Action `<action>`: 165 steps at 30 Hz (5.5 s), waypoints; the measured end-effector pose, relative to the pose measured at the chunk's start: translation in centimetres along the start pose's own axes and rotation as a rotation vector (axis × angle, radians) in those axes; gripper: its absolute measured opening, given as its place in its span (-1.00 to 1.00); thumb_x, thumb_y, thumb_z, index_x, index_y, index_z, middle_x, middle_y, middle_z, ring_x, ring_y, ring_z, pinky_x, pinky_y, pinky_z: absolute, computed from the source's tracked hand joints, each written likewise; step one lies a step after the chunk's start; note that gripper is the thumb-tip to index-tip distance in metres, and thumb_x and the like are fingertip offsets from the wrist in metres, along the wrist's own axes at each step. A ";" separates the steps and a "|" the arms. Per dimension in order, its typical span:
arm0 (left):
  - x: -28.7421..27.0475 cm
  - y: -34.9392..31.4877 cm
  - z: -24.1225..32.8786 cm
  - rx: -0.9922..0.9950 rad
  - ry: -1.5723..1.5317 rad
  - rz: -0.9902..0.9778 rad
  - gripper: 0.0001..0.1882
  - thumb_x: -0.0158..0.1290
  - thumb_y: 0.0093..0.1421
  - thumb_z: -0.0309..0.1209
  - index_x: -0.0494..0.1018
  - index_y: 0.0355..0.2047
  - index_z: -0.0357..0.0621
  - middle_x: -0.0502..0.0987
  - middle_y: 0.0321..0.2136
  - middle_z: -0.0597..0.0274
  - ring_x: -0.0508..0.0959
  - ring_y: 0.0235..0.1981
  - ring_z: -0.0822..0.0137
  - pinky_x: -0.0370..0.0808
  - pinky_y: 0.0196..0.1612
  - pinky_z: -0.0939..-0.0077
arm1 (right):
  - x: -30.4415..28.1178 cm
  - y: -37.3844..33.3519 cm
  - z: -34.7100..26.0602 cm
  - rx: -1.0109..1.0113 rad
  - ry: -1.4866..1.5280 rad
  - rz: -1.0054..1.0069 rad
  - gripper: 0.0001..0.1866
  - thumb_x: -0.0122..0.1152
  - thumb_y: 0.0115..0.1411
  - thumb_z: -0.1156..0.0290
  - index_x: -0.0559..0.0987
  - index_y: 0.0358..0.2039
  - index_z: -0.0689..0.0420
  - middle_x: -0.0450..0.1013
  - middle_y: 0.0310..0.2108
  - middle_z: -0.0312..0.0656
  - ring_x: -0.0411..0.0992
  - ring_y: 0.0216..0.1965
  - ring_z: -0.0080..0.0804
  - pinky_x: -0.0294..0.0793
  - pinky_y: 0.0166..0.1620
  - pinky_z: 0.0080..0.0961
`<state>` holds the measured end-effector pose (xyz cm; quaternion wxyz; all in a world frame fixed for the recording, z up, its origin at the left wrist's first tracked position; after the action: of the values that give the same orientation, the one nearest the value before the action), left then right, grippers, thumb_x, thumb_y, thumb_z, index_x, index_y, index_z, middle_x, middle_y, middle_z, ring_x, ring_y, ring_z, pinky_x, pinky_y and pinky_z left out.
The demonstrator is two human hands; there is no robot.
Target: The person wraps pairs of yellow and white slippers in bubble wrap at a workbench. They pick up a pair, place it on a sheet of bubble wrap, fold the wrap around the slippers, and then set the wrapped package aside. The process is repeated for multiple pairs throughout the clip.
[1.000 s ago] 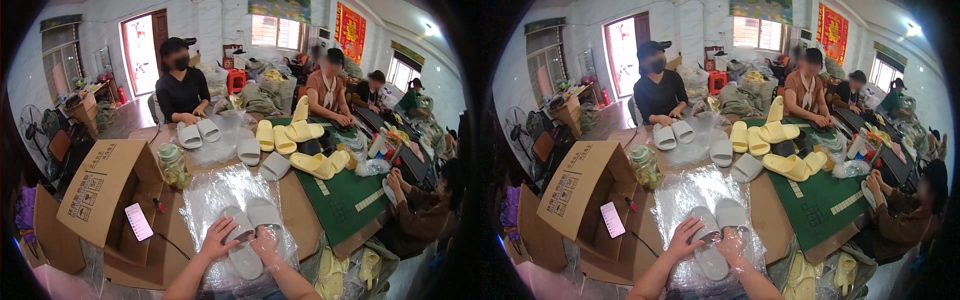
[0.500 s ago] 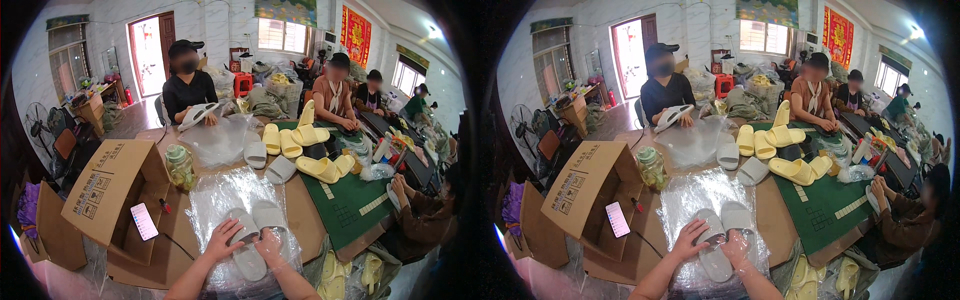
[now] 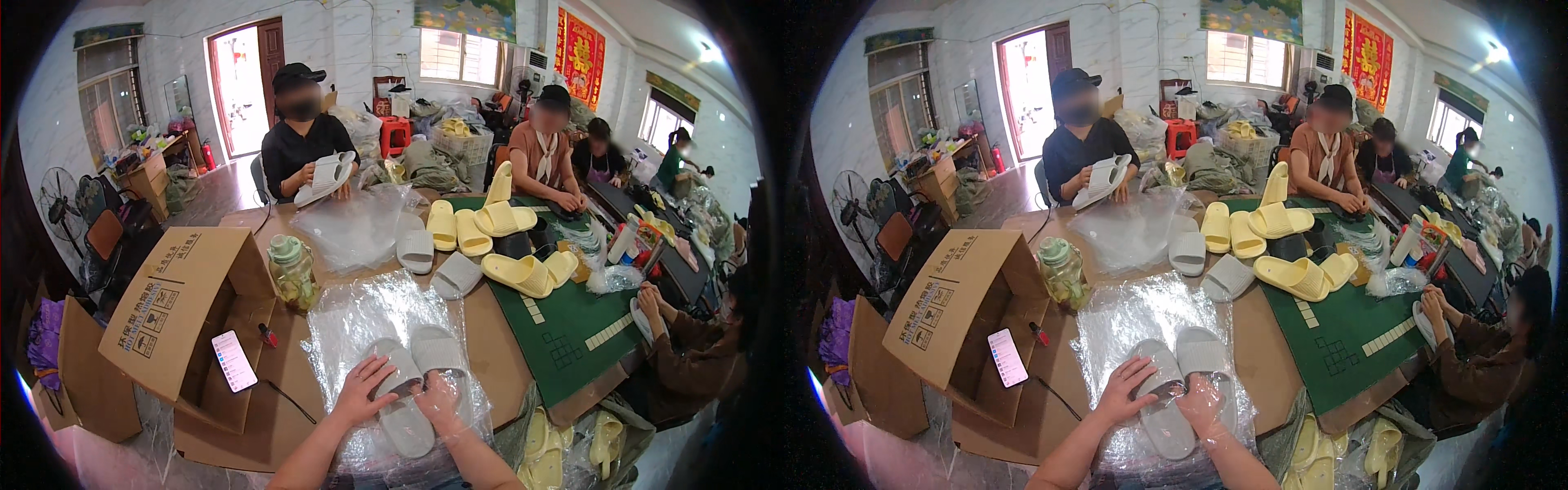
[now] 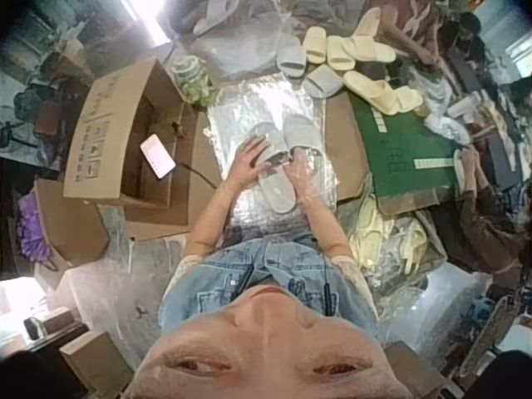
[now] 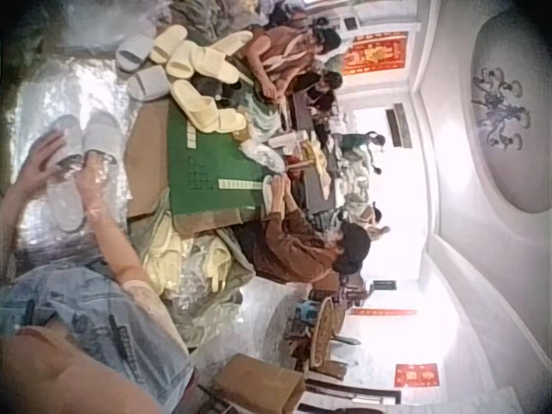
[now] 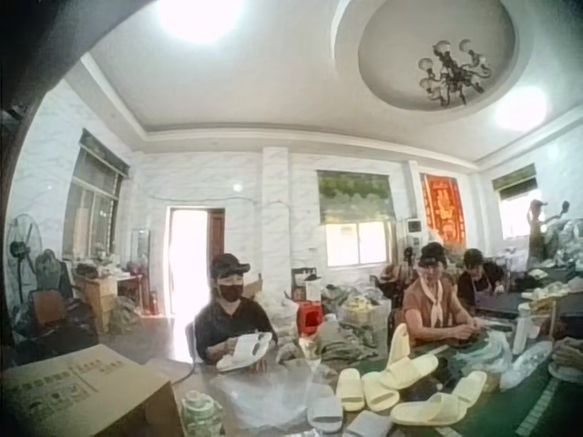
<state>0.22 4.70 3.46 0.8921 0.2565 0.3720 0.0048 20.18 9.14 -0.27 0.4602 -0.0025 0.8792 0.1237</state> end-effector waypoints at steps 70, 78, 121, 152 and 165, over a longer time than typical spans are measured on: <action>0.2 -0.3 -0.5 -0.058 -0.017 -0.015 -0.32 0.32 0.08 -0.09 0.45 0.21 0.07 0.37 0.30 0.16 0.27 0.35 0.00 0.20 0.36 0.11 | -13.4 -8.8 -1.0 -0.335 0.575 -0.671 -0.34 0.40 0.21 0.22 0.41 0.27 0.14 0.45 0.13 0.00 0.47 0.08 -0.18 0.42 0.18 -0.29; 0.2 -0.1 -0.4 -0.028 -0.019 -0.024 -0.27 0.34 0.03 -0.17 0.43 0.23 0.01 0.35 0.32 0.12 0.25 0.37 -0.05 0.20 0.38 0.08 | -18.3 -4.7 -1.4 -0.205 0.664 -0.336 -0.63 0.36 0.21 0.40 0.61 0.02 0.17 0.57 -0.07 -0.16 0.52 -0.14 -0.44 0.49 -0.15 -0.48; 0.4 -1.2 -2.5 -0.286 0.076 0.162 -0.42 0.05 0.32 -0.18 0.33 0.28 -0.15 0.32 0.27 -0.22 0.29 0.30 -0.14 0.09 0.39 -0.01 | -3.3 0.8 -2.0 -0.258 0.040 -0.061 -0.73 0.18 0.21 0.20 0.48 -0.47 0.13 0.52 -0.55 -0.07 0.54 -0.46 0.00 0.48 -0.40 -0.06; 0.8 -2.2 -2.8 -0.331 0.076 0.159 -0.53 -0.01 0.32 -0.40 0.35 0.23 -0.24 0.38 0.22 -0.15 0.30 0.26 -0.14 0.18 0.33 0.03 | -33.2 -8.4 11.1 0.240 -0.152 0.496 -0.77 0.28 0.10 0.31 0.60 -0.36 0.24 0.49 -0.56 0.03 0.48 -0.55 -0.18 0.41 -0.42 -0.34; 1.8 -2.0 -5.0 -0.181 0.166 0.037 -0.58 -0.02 0.33 -0.37 0.42 0.16 -0.27 0.35 0.24 -0.19 0.30 0.26 -0.15 0.17 0.34 0.01 | -27.7 -23.6 29.6 0.856 -0.651 -0.319 -0.53 0.21 0.12 0.03 0.69 -0.32 0.25 0.62 -0.27 0.09 0.60 -0.19 0.03 0.57 -0.11 -0.12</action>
<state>-2.19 5.64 -1.63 0.8775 0.1805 0.4377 0.0761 62.89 -10.28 0.88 0.6808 0.0901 0.6523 -0.3208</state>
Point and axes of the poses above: each hand's wrist, its own y-axis towards the middle knuckle, its own x-axis out of the palm, z = x × y, the point moved 3 cm from there along y, towards the middle knuckle
